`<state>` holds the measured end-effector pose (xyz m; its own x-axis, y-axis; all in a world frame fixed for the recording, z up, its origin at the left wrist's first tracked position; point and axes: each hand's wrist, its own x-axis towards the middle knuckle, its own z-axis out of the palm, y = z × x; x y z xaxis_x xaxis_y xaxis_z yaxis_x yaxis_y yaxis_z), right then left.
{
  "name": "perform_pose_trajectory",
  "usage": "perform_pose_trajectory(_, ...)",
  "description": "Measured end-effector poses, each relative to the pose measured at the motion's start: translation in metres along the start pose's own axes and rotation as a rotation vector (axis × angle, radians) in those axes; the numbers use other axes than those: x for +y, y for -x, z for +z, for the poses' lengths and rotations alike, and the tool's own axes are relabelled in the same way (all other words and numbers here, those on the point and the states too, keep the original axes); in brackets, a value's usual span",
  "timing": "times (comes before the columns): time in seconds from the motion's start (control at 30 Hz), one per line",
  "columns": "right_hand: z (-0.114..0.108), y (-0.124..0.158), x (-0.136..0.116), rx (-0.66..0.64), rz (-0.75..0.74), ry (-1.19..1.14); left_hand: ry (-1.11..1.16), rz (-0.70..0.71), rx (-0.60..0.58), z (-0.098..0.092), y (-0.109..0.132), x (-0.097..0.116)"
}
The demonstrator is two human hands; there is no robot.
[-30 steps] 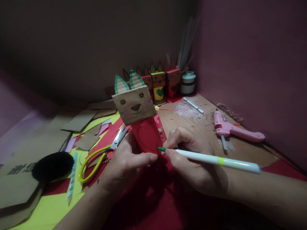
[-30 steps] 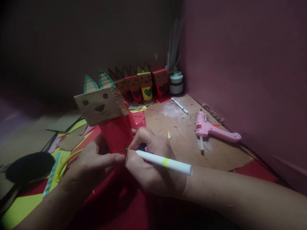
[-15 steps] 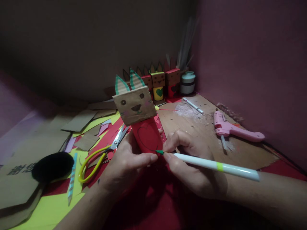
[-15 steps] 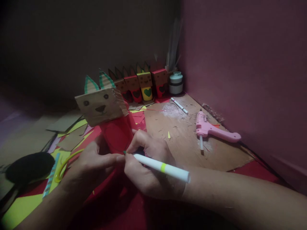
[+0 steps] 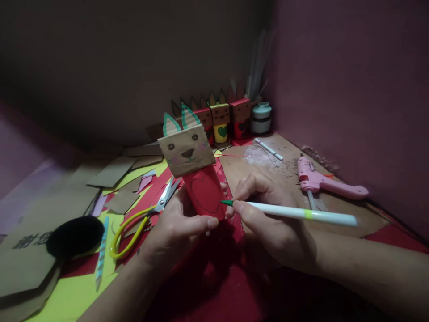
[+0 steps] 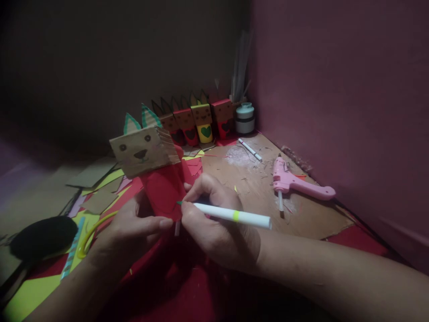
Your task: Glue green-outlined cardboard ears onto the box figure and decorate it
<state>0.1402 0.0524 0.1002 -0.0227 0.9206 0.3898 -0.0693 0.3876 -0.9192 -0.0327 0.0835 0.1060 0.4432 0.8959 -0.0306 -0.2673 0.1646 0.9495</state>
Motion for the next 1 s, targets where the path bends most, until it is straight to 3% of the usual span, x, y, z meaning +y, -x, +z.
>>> perform_pose_trajectory(0.53, 0.0011, 0.0012, 0.0021, 0.001, 0.077, 0.001, 0.014, -0.004, -0.006, -0.0010, -0.0008, 0.0006)
perform_pose_trajectory(1.0, 0.0004, -0.0003, -0.0022, -0.045, -0.064, -0.002, 0.016, 0.002, 0.038, 0.0028, 0.0005, 0.0030)
